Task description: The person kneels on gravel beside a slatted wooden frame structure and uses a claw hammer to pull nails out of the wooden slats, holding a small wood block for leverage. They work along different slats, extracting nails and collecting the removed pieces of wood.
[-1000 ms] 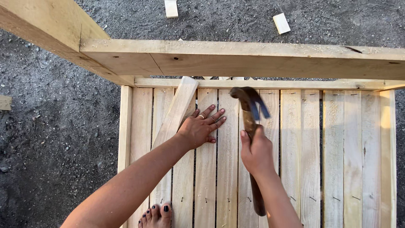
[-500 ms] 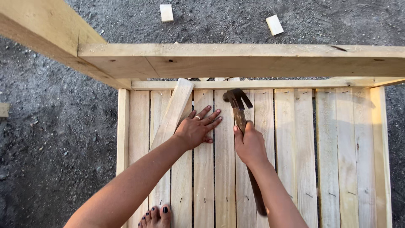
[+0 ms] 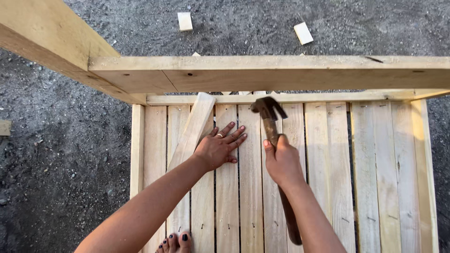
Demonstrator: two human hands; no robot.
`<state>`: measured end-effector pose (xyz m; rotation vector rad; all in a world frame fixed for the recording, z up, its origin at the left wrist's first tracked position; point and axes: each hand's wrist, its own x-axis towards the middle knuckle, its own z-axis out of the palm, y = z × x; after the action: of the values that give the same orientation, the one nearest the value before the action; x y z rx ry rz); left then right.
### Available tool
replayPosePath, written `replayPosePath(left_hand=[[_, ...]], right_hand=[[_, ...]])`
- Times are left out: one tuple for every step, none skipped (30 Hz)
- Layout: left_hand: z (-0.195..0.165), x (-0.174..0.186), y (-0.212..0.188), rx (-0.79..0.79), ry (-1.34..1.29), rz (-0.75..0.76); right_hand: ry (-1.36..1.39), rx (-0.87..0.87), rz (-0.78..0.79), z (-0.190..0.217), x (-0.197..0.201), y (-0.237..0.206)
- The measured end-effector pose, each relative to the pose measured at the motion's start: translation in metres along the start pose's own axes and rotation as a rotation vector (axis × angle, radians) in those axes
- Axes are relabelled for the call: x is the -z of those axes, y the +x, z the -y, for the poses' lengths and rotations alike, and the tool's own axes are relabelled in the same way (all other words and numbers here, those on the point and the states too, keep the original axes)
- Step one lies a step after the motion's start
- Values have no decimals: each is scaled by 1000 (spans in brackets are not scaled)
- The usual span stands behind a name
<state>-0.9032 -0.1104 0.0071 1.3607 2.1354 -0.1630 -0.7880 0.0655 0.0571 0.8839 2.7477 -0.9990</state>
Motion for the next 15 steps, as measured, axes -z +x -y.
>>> replayPosePath(left_hand=[[-2,-1,0,-16,8,-7],[-1,-2,1,-10,19,-22],[0,-4,1,-4,37,-37],[0,-5,1,-8,23,-34],[0,-6,2,-13,11,-35],[-1,-7,1,-19,-3,-33],[-2,-8,1,-17,-10,-42],[-2,-9,1,-10,-14,-55],[-2,-8,0,3,-24,-62],[-3,-8,-1,9,-33,-93],[-3,-8,-2,-3,-38,-123],[-3,-5,0,-11,-28,-175],[-1,-1,3,-22,-86,-227],[0,1,6,-36,-150,-269],[-1,2,8,-58,-219,-296]], right_hand=[[20,-11,-35,-2,6,-7],[46,-2,-67,-2,7,-9],[76,9,-103,-3,7,-12],[15,0,-58,-2,3,-12],[-46,-8,-17,1,-7,-7],[-108,-20,27,2,-13,-3],[-96,-51,33,1,-19,1],[-82,-76,34,1,-23,8],[-68,-99,48,1,-24,14],[-75,-83,81,0,-22,18],[-81,-82,103,0,-17,19],[-86,-67,104,1,-9,20],[-123,-64,118,4,0,22],[-160,-69,142,9,9,20],[-194,-89,172,14,18,16]])
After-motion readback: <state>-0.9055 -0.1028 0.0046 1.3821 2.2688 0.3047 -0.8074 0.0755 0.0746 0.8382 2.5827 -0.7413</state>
